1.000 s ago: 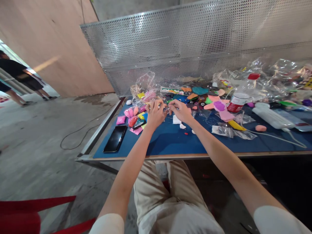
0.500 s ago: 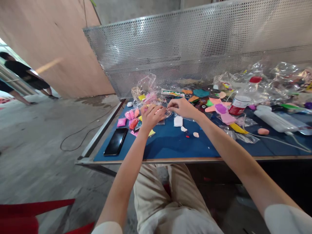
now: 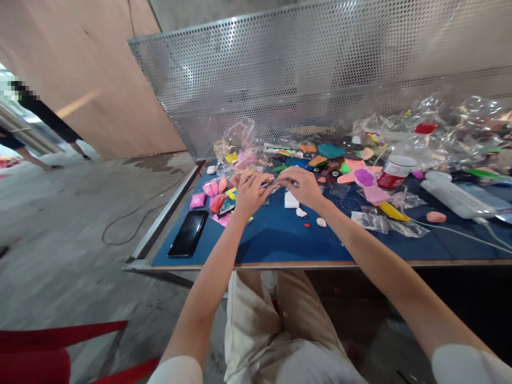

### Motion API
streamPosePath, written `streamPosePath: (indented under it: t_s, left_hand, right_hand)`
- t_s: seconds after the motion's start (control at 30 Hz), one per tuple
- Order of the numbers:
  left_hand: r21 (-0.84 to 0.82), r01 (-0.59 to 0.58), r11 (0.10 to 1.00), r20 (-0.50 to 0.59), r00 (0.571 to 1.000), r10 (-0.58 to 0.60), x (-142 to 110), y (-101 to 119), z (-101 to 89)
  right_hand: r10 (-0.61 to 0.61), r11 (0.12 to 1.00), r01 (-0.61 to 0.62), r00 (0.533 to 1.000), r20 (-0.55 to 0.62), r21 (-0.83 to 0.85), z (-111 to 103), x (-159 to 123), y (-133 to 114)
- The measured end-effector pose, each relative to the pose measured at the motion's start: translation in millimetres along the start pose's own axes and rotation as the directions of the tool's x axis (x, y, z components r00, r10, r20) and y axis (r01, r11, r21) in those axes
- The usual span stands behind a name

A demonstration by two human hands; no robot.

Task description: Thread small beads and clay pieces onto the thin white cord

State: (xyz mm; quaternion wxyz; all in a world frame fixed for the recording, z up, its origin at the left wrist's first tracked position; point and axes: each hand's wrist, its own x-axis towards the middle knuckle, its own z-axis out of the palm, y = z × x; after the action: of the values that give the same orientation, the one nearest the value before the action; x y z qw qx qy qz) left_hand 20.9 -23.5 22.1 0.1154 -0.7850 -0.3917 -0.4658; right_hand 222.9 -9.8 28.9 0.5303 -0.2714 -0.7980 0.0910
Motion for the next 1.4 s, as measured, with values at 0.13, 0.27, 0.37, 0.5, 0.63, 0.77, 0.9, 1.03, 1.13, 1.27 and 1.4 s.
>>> streamPosePath:
  t_s: [0.13, 0.27, 0.37, 0.5, 0.63, 0.77, 0.9, 1.03, 1.13, 1.27, 1.4]
  left_hand:
    - [-0.013, 0.149, 0.989, -0.135, 0.980, -0.149, -3.9, 4.8, -0.4]
    - [-0.084, 0.208, 0.975, -0.254, 0.941, -0.223, -2.4, 0.5, -6.9]
    - [-0.275, 0.289, 0.917, -0.086, 0.943, -0.323, 1.6, -8.1, -7.8]
    - [-0.501, 0.442, 0.744, 0.269, 0.897, -0.352, 4.6, -8.0, -1.6]
    - [-0.503, 0.471, 0.725, 0.252, 0.882, -0.398, 1.3, 11.8, 0.5]
    - [-0.352, 0.473, 0.808, 0.198, 0.881, -0.430, -2.0, 25.5, -1.7]
    - [-0.275, 0.509, 0.816, 0.265, 0.856, -0.444, -2.2, 25.1, 0.3]
    - [-0.440, 0.544, 0.715, 0.294, 0.839, -0.458, -2.4, 25.2, 3.3]
    - [-0.622, 0.578, 0.528, 0.381, 0.812, -0.441, -0.4, 26.7, 1.2]
    - [-0.706, 0.653, 0.275, 0.554, 0.751, -0.361, 3.9, 21.9, -6.7]
    - [-0.700, 0.693, 0.171, 0.607, 0.704, -0.370, 2.0, 13.2, -11.1]
  right_hand:
    - [0.127, 0.991, -0.123, 0.987, -0.098, 0.046, 0.7, -7.2, -1.4]
    - [0.310, 0.943, -0.285, 0.940, -0.142, 0.171, 0.8, -6.6, -0.7]
    - [0.400, 0.893, -0.357, 0.909, -0.119, 0.275, 2.5, -7.7, 4.4]
    - [0.434, 0.861, -0.382, 0.896, -0.094, 0.336, 3.4, -11.2, 13.8]
    - [0.403, 0.869, -0.343, 0.909, -0.108, 0.357, -0.8, -12.8, 21.9]
    - [0.460, 0.811, -0.417, 0.888, -0.007, 0.411, -5.2, -15.1, 29.1]
    - [0.542, 0.732, -0.503, 0.839, 0.056, 0.460, -6.4, -18.0, 32.4]
    - [0.581, 0.707, -0.562, 0.808, 0.099, 0.430, -5.1, -19.2, 29.4]
    - [0.598, 0.688, -0.564, 0.797, 0.083, 0.457, -1.7, -18.6, 24.2]
    - [0.586, 0.672, -0.568, 0.800, 0.126, 0.476, 3.5, -16.8, 15.8]
    - [0.557, 0.668, -0.577, 0.807, 0.198, 0.470, 7.5, -17.1, 7.0]
